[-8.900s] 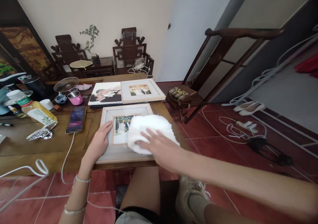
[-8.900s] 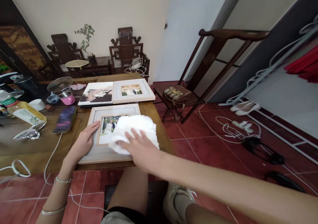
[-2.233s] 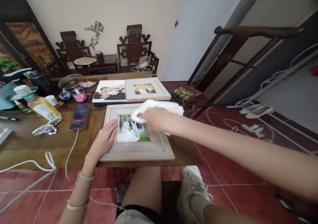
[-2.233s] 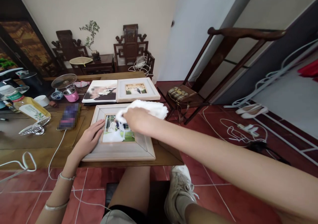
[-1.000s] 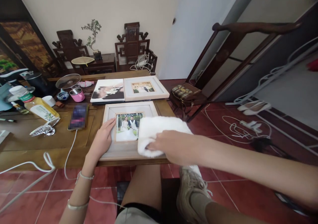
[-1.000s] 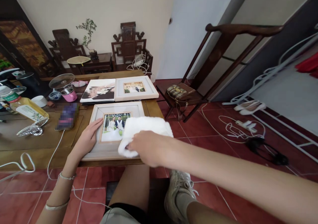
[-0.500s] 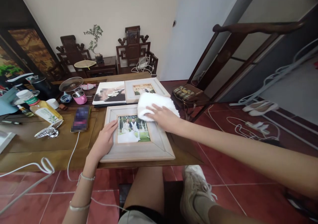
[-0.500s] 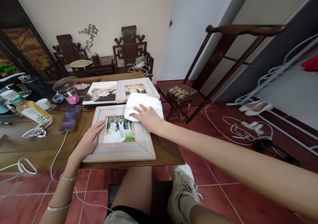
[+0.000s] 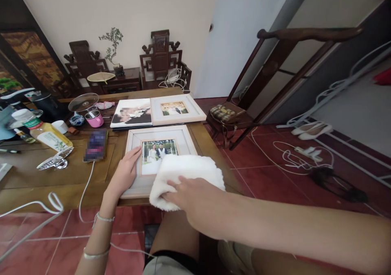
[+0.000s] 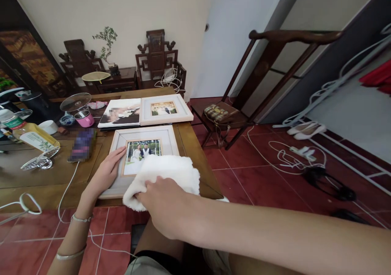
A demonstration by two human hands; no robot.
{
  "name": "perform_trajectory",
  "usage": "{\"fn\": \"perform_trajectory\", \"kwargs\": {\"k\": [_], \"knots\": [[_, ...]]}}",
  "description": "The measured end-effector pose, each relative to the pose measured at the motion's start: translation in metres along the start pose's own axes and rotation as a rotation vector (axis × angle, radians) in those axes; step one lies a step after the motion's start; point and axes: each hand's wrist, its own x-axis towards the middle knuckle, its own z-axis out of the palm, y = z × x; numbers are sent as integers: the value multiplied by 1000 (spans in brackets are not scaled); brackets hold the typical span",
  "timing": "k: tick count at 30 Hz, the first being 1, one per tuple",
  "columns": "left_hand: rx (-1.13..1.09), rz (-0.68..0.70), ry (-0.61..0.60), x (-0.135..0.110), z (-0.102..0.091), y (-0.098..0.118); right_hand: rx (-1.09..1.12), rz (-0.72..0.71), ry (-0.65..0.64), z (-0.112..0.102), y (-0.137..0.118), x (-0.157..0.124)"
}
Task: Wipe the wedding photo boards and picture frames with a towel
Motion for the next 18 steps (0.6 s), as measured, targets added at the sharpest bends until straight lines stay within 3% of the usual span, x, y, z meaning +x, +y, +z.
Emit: {"fn": "perform_trajectory", "kwargs": {"k": [3,6,10,12,15,18], "knots": [[-1,20,-6,0,0,0,-18,30,125,11,18,17],[-1,36,-11,0,-1,-1,-115,89,237,17,52,42],[9,36,-16,0,-2,-1,-252,180,321,12,100,72],[7,33,-13,0,-2,-1,-285,188,335,7,113,79],[-1,27,1,0,-1,-1,-270,182,260,3,104,76],[-6,21,6,0,1,-2,-200,173,117,1,66,55]]}}
